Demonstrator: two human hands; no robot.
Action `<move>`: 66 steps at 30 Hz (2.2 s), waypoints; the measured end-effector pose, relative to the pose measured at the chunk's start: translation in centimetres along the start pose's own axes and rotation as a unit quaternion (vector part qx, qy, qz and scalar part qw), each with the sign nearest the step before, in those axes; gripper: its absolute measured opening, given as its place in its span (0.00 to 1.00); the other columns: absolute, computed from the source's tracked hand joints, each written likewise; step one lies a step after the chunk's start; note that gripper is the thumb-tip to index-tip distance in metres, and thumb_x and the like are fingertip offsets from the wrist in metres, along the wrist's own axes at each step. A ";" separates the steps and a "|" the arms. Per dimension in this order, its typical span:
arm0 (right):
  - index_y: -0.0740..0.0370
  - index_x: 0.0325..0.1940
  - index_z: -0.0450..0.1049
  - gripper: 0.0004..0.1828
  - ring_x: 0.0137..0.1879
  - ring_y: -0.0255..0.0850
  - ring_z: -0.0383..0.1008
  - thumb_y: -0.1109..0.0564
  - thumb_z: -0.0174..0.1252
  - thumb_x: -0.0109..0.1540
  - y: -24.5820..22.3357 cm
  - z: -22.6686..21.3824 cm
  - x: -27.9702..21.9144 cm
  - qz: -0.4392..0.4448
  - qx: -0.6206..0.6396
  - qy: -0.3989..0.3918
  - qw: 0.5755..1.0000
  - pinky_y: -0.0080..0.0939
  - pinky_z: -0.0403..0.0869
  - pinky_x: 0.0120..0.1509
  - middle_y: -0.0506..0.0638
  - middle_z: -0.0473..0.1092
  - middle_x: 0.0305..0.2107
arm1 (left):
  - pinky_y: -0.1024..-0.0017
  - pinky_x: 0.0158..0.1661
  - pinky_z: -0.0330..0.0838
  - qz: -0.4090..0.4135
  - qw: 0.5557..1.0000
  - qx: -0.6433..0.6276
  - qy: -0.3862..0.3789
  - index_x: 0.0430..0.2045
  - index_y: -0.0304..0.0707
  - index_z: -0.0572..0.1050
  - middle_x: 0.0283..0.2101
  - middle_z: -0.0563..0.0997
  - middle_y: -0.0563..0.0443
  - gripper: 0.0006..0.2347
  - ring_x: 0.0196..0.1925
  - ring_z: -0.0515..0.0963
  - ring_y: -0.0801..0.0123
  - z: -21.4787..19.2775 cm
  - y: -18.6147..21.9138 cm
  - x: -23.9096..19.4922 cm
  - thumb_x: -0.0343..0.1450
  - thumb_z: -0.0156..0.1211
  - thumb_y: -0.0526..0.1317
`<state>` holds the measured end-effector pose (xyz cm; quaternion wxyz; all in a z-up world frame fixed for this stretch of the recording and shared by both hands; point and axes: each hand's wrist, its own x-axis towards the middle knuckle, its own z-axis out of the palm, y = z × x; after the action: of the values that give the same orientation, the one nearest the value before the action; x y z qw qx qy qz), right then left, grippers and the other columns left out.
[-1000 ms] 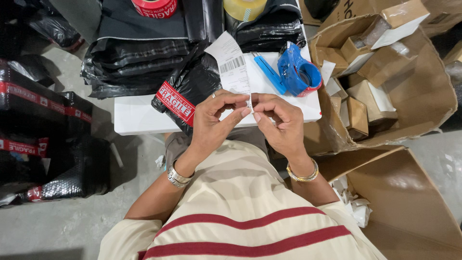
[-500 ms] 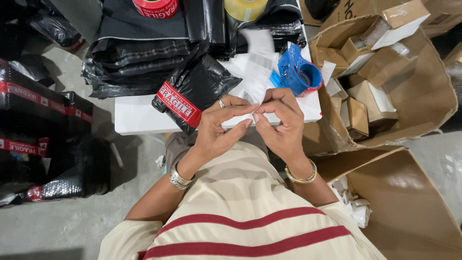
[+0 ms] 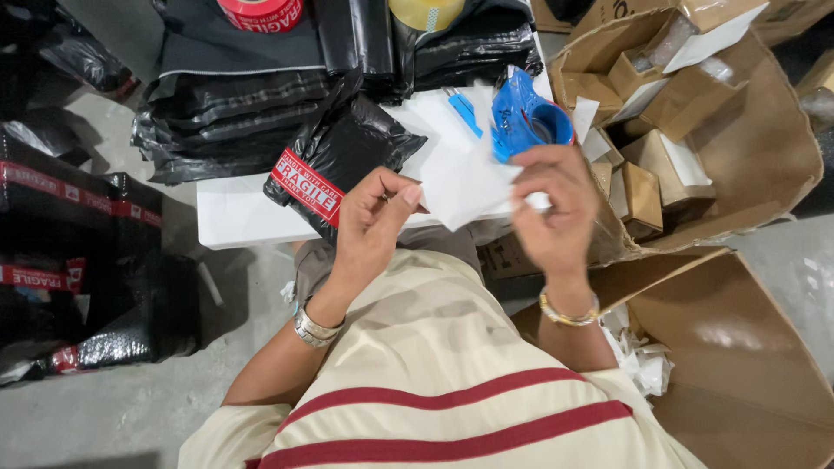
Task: The person wraps an item in bubble wrap, places it inside a black mailer bag, seals the bag with tape, and applies a shipping label.
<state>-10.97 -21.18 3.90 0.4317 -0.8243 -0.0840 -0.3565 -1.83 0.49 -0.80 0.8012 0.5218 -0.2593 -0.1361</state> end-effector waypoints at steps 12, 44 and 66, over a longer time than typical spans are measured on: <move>0.70 0.37 0.76 0.05 0.54 0.56 0.78 0.69 0.62 0.57 19.9 -15.8 -5.0 0.022 -0.424 0.150 0.893 0.49 0.76 0.58 0.61 0.72 0.50 | 0.68 0.43 0.84 -0.113 0.986 -0.119 -0.014 0.34 0.33 0.71 0.36 0.79 0.54 0.05 0.39 0.81 0.77 -0.6 -2.3 1.0 0.78 0.51 0.35; 0.70 0.27 0.75 0.16 0.28 0.26 0.53 0.56 0.67 0.63 4.2 1.6 2.0 0.172 -0.020 -0.164 0.971 0.34 0.55 0.29 0.45 0.58 0.16 | 0.64 0.44 0.77 0.042 0.906 0.406 0.113 0.47 0.29 0.72 0.42 0.83 0.37 0.20 0.42 0.83 0.59 -13.4 4.2 3.8 0.72 0.66 0.49; 0.72 0.30 0.80 0.16 0.27 0.25 0.66 0.53 0.66 0.63 7.6 2.7 2.7 0.347 0.189 -0.214 0.893 0.30 0.63 0.28 0.41 0.73 0.22 | 0.57 0.42 0.75 0.104 0.746 0.652 -0.089 0.71 0.37 0.52 0.58 0.69 0.31 0.50 0.48 0.76 0.44 -1.3 7.6 2.1 0.54 0.79 0.46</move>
<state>-4.24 -24.22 -0.29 0.6470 -0.7604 0.0513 0.0237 0.22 3.60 6.23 0.2485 0.8723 -0.4078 0.1048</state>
